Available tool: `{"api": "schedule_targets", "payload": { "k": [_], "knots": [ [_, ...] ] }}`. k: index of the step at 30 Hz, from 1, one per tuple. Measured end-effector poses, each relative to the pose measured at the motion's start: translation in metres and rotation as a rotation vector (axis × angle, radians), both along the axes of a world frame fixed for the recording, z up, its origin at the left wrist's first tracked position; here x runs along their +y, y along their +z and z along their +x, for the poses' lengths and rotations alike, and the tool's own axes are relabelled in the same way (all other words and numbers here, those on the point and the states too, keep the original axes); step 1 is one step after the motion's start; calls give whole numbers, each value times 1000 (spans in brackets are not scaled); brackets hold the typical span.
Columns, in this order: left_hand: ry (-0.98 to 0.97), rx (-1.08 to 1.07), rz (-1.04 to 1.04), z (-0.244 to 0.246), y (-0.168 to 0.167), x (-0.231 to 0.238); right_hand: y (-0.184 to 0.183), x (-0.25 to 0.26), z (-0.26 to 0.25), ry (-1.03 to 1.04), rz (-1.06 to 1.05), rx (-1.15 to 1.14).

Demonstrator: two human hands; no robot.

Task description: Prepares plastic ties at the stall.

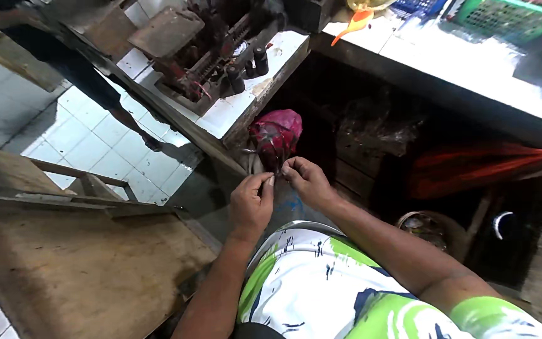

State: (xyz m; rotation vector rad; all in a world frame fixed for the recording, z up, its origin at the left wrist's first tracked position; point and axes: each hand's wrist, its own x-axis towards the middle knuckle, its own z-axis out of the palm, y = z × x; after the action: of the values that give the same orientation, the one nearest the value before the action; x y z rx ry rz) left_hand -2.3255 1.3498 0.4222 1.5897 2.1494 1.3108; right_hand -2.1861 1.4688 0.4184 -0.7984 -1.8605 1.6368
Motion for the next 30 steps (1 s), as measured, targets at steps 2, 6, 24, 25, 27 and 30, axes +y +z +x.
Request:
{"api": "schedule_targets", "payload": {
  "k": [2,6,24,25,27,30],
  "knots": [
    [6,-3,-31,-1,-2,-2,0,1,0,44,-79,19],
    [11,-51,-89,-2,-8,-10,-10,-5,-5,164,-201,-9],
    [1019,-746,381,-234,-37,-203,-44,-28,-205,-61,-337,-16],
    [1049,-605,205,-249,-36,-219,-41,-32,-222,-20,-342,-6],
    [1090,-387,-86,-273,-30,-236,-37,-40,-256,54,-335,8],
    [1039,-198,-94,-296,-28,-233,-25,-58,-300,199,-240,19]
  ]
}}
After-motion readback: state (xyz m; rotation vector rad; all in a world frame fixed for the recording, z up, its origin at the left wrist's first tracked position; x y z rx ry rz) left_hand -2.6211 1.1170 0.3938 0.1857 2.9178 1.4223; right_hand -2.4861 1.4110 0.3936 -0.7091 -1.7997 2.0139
